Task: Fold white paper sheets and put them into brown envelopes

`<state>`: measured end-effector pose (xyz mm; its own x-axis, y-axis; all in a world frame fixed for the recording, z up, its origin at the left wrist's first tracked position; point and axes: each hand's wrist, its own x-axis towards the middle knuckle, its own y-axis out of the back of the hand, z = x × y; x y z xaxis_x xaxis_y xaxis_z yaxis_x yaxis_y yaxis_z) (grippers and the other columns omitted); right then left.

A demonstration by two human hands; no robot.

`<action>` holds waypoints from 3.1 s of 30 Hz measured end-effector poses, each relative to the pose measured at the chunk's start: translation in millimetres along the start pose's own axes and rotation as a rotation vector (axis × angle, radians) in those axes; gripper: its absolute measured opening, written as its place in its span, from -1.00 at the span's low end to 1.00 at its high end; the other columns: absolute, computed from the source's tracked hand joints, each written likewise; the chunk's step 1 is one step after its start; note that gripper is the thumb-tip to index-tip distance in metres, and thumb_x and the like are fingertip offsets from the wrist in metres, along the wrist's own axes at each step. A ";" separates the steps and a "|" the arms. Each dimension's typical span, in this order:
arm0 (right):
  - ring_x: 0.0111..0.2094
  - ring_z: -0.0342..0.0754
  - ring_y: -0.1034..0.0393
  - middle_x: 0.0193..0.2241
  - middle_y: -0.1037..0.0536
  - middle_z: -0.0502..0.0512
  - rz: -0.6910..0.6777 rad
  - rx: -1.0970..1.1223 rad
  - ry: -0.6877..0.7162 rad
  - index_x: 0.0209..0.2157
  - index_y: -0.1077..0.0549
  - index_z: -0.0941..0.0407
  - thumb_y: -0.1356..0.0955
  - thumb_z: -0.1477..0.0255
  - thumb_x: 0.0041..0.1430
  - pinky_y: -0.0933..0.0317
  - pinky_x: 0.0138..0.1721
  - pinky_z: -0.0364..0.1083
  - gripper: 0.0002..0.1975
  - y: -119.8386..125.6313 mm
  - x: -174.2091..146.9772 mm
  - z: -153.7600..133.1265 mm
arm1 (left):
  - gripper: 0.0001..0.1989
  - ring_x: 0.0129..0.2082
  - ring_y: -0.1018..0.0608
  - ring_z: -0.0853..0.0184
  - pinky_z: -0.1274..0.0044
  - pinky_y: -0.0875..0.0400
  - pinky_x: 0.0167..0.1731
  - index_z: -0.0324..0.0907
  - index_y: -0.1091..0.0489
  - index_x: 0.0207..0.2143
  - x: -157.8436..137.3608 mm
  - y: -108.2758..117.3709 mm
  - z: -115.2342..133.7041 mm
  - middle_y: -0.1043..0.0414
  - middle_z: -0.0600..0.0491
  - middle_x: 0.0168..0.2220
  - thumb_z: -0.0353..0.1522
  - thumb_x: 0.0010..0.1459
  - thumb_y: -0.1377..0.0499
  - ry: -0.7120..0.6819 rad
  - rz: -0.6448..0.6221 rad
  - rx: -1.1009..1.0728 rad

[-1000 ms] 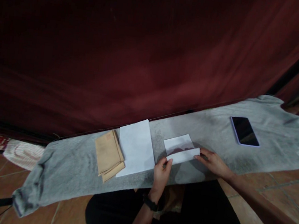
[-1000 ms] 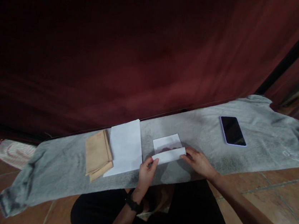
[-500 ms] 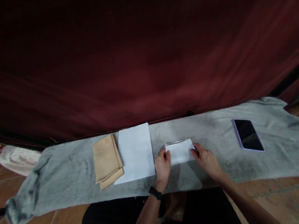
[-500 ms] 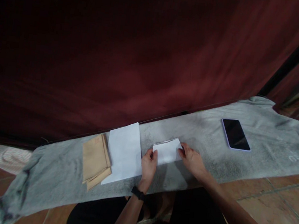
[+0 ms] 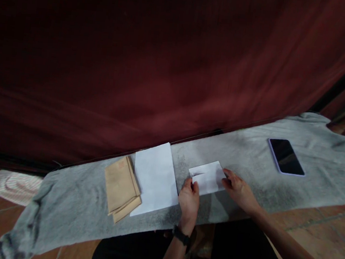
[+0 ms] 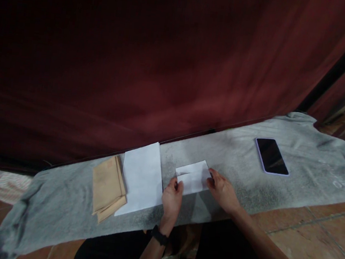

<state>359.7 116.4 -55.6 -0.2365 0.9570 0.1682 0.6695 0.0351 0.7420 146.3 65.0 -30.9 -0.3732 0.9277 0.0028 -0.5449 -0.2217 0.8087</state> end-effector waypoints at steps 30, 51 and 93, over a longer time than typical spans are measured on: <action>0.17 0.25 -0.29 0.26 -0.37 0.33 0.166 -0.479 0.220 0.26 -0.33 0.18 -0.18 0.37 0.44 -0.21 0.11 0.18 -0.56 -16.1 15.7 -21.2 | -0.69 -0.27 -0.70 0.17 0.48 -0.48 -0.33 -0.13 -0.48 0.04 28.9 7.4 26.8 -0.66 -0.07 -0.28 -0.27 0.43 -0.01 0.102 -0.050 0.451; 0.40 0.17 -0.05 0.42 -0.10 0.26 0.099 -0.497 0.379 0.38 -0.21 0.14 -0.24 0.37 0.42 0.03 0.38 0.20 -0.45 -42.0 0.5 -22.0 | -0.69 -0.24 -0.70 0.17 0.48 -0.49 -0.30 -0.19 -0.46 0.05 35.0 9.2 28.9 -0.65 -0.11 -0.24 -0.28 0.42 -0.02 0.140 -0.085 0.436; 0.34 0.27 -0.16 0.38 -0.18 0.36 0.207 -0.526 0.194 0.46 0.06 0.24 -0.15 0.38 0.42 -0.03 0.31 0.29 -0.35 -20.2 4.1 13.2 | -0.38 0.46 -0.06 0.11 0.16 -0.03 0.40 -0.28 -0.01 0.44 -11.1 -32.7 13.9 0.03 -0.20 0.46 -0.29 0.40 0.02 -0.282 -0.009 0.413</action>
<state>354.5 123.5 -78.4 -0.2955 0.8568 0.4226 0.2882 -0.3418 0.8945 178.7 66.1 -49.2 -0.1210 0.9869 0.1072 -0.1828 -0.1283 0.9747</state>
